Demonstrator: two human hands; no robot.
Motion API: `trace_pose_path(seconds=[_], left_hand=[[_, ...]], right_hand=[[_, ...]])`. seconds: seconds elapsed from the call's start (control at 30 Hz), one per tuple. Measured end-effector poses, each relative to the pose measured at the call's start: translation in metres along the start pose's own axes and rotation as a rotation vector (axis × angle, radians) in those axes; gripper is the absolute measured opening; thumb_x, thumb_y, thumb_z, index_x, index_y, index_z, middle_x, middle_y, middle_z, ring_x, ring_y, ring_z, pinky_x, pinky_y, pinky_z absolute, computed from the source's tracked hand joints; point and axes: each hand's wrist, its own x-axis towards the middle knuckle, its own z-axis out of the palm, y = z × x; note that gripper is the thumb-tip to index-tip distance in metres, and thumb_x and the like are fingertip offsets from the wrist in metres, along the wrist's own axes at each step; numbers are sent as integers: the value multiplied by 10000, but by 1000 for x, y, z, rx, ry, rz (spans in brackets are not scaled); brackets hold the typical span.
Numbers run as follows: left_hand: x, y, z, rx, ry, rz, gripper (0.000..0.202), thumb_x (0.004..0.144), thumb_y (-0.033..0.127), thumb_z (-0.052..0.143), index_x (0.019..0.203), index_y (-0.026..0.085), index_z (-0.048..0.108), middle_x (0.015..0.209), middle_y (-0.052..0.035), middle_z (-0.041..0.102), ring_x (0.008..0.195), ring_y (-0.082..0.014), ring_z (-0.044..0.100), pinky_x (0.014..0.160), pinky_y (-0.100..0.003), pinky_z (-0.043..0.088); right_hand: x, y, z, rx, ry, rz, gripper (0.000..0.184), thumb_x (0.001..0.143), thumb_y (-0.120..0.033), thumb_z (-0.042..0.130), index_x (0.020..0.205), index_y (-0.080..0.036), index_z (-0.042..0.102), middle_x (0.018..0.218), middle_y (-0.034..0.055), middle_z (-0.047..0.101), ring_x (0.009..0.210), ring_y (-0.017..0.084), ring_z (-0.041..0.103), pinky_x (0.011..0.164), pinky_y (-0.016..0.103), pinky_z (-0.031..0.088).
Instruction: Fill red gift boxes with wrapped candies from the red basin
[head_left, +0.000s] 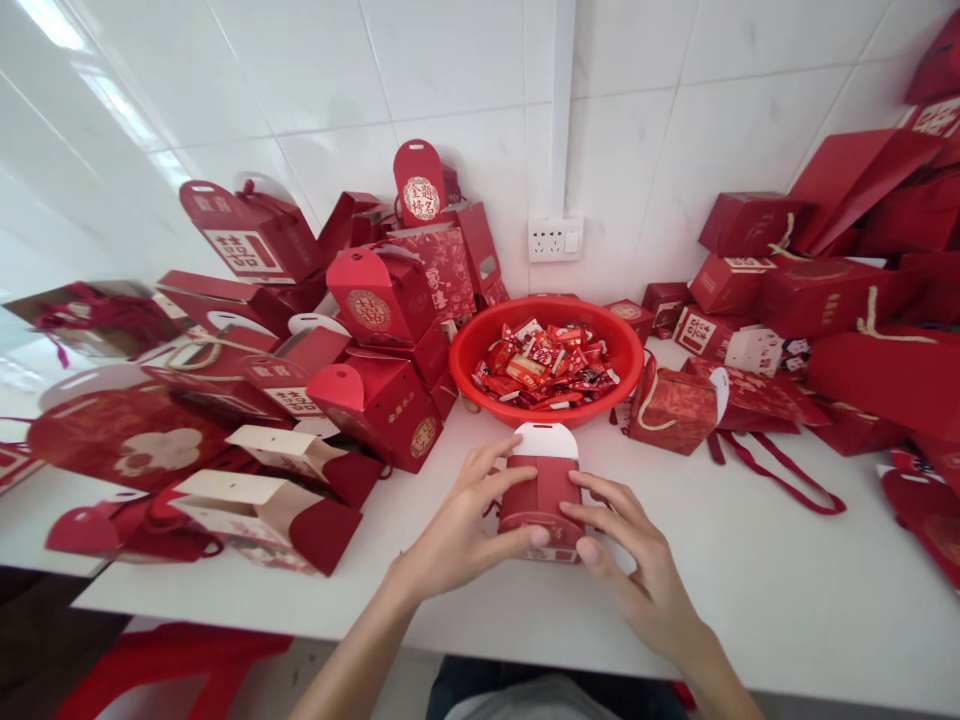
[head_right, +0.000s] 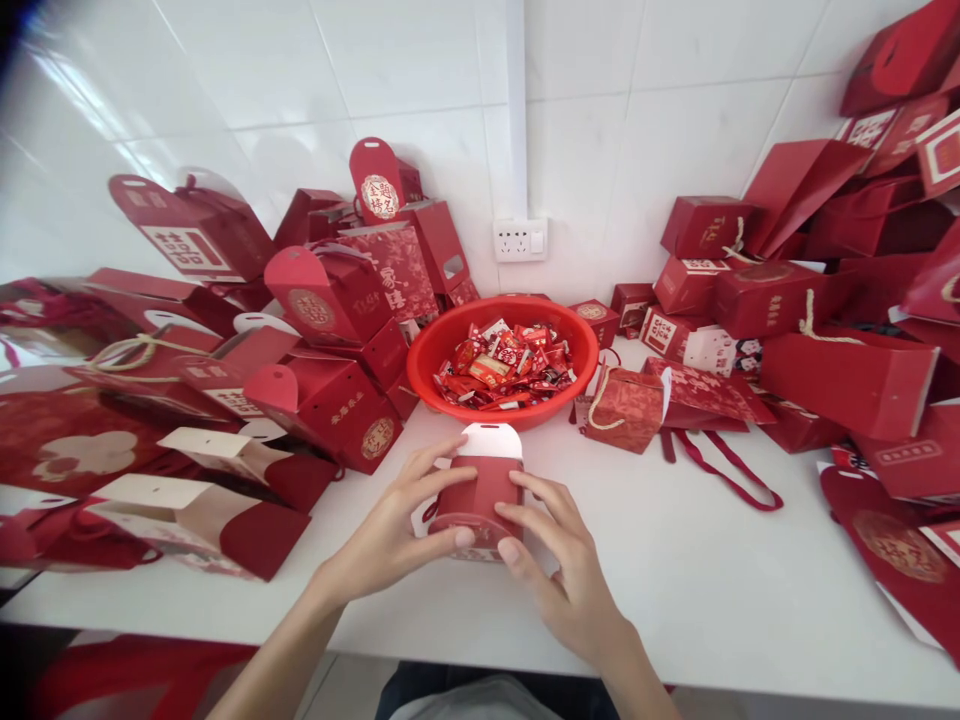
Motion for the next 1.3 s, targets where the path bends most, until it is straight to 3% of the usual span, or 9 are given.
trace_pose_path(seconds=[0.1, 0.23, 0.5, 0.63, 0.77, 0.87, 0.97, 1.13, 1.3], left_hand=[[7, -1, 4, -58, 80, -67, 600, 818, 521, 782, 1330, 245, 635, 1619, -158, 359, 1487, -373, 365, 1201, -555, 367], [13, -4, 10, -297, 76, -95, 856, 765, 485, 839, 1497, 273, 447, 1596, -155, 401, 1446, -348, 436, 1185, -537, 402], [9, -7, 21, -504, 151, -135, 1064, 702, 444, 893, 1570, 269, 303, 1464, -148, 535, 1336, -322, 540, 1130, -490, 460], [2, -4, 23, -473, 195, -213, 1142, 683, 484, 899, 1597, 264, 251, 1434, -151, 539, 1292, -324, 572, 1077, -477, 504], [0, -3, 18, -365, 206, -199, 970, 696, 474, 894, 1512, 271, 410, 1446, -133, 534, 1282, -312, 573, 1073, -456, 501], [1, -4, 12, -280, 189, -139, 663, 713, 462, 882, 1278, 232, 620, 1301, -113, 607, 1212, -296, 604, 1066, -449, 493], [3, -4, 8, -243, 136, -118, 426, 749, 446, 853, 1068, 209, 699, 1236, -112, 615, 1201, -295, 609, 1058, -445, 487], [3, -2, 5, -209, 92, -152, 351, 793, 419, 811, 1056, 216, 700, 1377, -136, 563, 1342, -323, 535, 1103, -464, 455], [3, 1, 0, -148, 26, -169, 373, 815, 427, 790, 1119, 230, 700, 1394, -131, 551, 1384, -336, 492, 1114, -468, 457]], right_hand=[[3, -1, -1, -7, -22, 33, 180, 986, -319, 596, 1086, -286, 743, 1357, 96, 659, 1251, 273, 611, 1024, 420, 540], [5, -1, 0, -5, -10, 47, 150, 983, -305, 590, 986, -273, 736, 1303, 102, 681, 1213, 281, 625, 1002, 436, 543], [3, 12, 3, 115, 217, 249, 265, 959, -369, 620, 1195, -265, 679, 1245, 100, 697, 1176, 271, 651, 1015, 444, 538], [4, 18, 2, 62, 203, 416, 354, 917, -497, 642, 1145, -234, 704, 1193, 109, 736, 1125, 294, 673, 987, 467, 550], [9, 16, 6, 113, 125, 417, 345, 917, -534, 624, 984, -213, 729, 1034, 112, 764, 987, 276, 716, 880, 398, 591], [13, 13, 7, 114, 108, 400, 344, 917, -541, 621, 865, -214, 711, 950, 108, 755, 916, 269, 709, 816, 374, 588], [14, 12, 3, 144, 77, 465, 403, 885, -583, 645, 732, -211, 661, 792, 77, 718, 786, 242, 669, 742, 356, 558], [12, 10, -15, 456, -55, 637, 426, 796, -580, 753, 655, -199, 623, 612, 8, 615, 598, 165, 557, 593, 300, 470], [30, -1, -40, 716, 114, 488, 389, 741, -549, 812, 648, -225, 619, 581, 7, 597, 609, 198, 593, 652, 373, 538]])
